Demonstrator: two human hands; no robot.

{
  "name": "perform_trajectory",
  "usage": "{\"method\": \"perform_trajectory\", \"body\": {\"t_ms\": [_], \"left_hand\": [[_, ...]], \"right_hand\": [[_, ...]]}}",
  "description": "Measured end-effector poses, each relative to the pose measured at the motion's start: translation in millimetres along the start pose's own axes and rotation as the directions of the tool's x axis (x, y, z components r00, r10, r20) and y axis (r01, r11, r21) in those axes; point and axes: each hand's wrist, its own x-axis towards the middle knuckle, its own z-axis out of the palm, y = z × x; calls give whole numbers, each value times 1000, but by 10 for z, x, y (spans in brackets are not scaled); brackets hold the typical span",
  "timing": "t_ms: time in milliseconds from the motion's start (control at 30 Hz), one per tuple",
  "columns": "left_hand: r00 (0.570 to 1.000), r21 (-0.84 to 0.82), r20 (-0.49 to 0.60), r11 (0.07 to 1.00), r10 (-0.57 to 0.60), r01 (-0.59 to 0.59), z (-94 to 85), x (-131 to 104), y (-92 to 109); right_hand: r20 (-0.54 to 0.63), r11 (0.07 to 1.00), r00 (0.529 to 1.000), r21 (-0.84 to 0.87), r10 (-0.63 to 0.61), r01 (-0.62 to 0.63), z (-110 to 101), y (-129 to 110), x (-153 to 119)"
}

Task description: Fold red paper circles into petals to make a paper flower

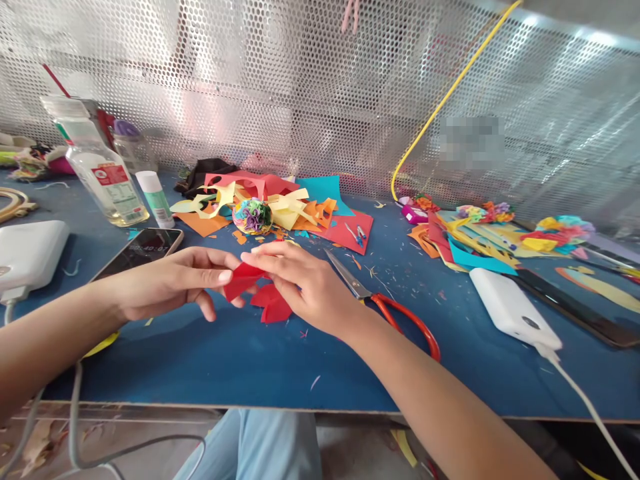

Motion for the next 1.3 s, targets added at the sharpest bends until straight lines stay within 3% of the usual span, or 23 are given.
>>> {"method": "perform_trajectory", "body": {"t_ms": [100, 200, 367, 467, 600, 767, 867, 967, 1100, 1300], "left_hand": [[1000, -77, -9, 997, -22, 21, -10, 9, -8], [992, -64, -126, 997, 29, -38, 9, 40, -33], [927, 157, -205, 945, 315, -286, 101, 64, -100], [875, 273, -199, 882, 442, -384, 125, 54, -124], [854, 504, -192, 795, 484, -338, 116, 37, -126], [782, 699, -195, 643, 592, -312, 131, 24, -145], [739, 721, -200, 607, 643, -334, 139, 21, -168], [715, 739, -194, 580, 671, -343, 135, 22, -183], [691, 759, -168, 539, 703, -365, 134, 28, -189], [682, 771, -135, 508, 718, -383, 165, 34, -189]], "right_hand": [[-66, 996, 995, -52, -78, 74, -19, 6, -21], [-101, 983, 982, -100, -162, 152, -39, 0, -27], [-59, 971, 970, -33, -237, 235, -6, -9, -9], [-68, 988, 986, -30, -151, 149, 11, -17, -4], [-122, 999, 992, -15, 43, -45, 0, -43, 1], [-105, 930, 947, 248, 304, -271, 86, -55, 7], [-110, 880, 923, 360, 369, -309, 171, -61, -2], [-173, 908, 925, 320, 337, -271, 213, -92, -14], [-284, 974, 934, 132, 216, -185, 217, -135, -23], [-336, 992, 939, -70, 77, -106, 211, -151, -28]]}}
